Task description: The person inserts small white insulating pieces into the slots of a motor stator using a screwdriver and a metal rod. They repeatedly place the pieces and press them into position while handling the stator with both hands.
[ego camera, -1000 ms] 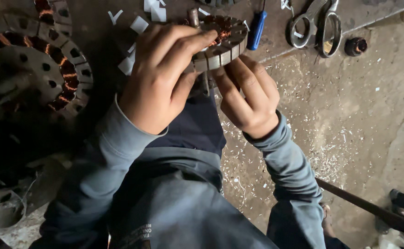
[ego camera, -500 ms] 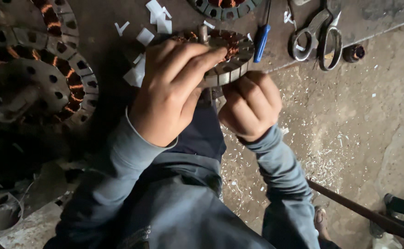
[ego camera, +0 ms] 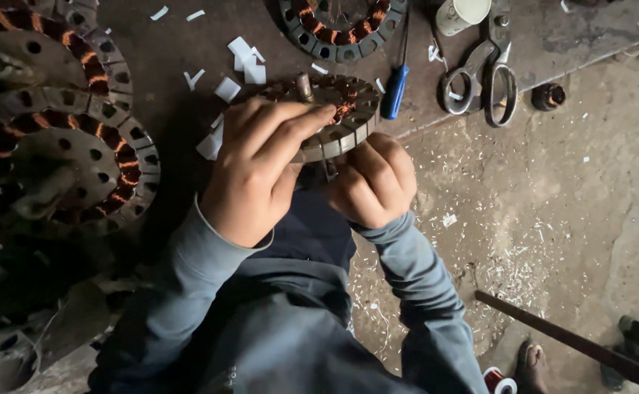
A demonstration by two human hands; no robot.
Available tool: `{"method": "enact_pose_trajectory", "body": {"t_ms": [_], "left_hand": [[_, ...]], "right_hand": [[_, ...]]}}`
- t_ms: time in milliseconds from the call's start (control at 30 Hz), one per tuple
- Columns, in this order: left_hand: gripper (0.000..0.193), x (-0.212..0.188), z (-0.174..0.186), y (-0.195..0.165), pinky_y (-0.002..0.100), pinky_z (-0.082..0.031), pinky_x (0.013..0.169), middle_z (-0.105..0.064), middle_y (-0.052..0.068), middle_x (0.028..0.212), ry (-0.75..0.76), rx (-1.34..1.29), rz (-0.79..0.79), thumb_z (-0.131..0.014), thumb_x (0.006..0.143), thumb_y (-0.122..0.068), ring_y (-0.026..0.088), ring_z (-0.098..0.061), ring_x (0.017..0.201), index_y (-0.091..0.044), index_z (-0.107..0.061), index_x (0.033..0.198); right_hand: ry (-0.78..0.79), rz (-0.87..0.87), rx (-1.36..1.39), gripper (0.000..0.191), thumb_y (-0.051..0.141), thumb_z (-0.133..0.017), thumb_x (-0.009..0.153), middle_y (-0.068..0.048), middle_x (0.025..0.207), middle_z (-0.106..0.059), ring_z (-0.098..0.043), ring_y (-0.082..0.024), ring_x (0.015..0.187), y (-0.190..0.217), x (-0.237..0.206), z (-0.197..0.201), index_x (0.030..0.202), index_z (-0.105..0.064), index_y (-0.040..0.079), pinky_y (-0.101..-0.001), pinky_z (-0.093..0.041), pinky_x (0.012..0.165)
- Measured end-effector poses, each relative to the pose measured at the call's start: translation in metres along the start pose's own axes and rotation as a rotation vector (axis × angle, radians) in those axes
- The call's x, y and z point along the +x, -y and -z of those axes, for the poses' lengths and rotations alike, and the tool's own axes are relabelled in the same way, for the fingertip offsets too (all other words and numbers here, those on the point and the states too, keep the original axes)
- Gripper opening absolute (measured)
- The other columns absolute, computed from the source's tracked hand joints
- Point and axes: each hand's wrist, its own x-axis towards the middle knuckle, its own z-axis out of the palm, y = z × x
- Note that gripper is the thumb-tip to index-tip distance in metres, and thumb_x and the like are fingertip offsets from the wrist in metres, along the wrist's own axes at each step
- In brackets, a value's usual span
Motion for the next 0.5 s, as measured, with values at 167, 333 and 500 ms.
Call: {"method": "enact_pose_trajectory", "body": {"t_ms": [167,333,500], "left_hand": [[0.058,-0.001,0.0,-0.003,0.044,-0.044,0.109,-0.061,0.012,0.129,0.007,0.011,0.012,-0.06,0.084,0.009,0.034,-0.057,0.117,-0.003,-0.06,0.141],[0.055,0.0,-0.001,-0.003,0.045,-0.044,0.109,-0.062,0.01,0.13,-0.003,-0.036,-0.023,-0.057,0.086,0.008,0.032,-0.059,0.118,-0.004,-0.059,0.14],[0.056,0.001,-0.001,0.0,0.045,-0.045,0.105,-0.062,0.013,0.126,-0.018,-0.027,-0.04,-0.071,0.081,0.004,0.034,-0.058,0.117,-0.003,-0.06,0.135]], "right_hand": [[0.036,0.004,0.026,0.016,-0.006,-0.074,0.074,-0.015,0.091,-0.06,-0.067,-0.036,0.08,-0.002,-0.001,0.005,0.086,-0.063,-0.003,-0.0423,-0.056,0.065],[-0.016,0.073,0.016,0.016,0.0,-0.073,0.074,-0.015,0.088,-0.059,-0.063,-0.036,0.077,-0.004,-0.002,0.001,0.083,-0.06,0.0,-0.0444,-0.055,0.065],[-0.026,-0.002,0.017,0.017,-0.007,-0.077,0.079,-0.013,0.092,-0.061,-0.066,-0.033,0.082,0.005,0.007,0.002,0.088,-0.064,-0.001,-0.0412,-0.056,0.068]]}}
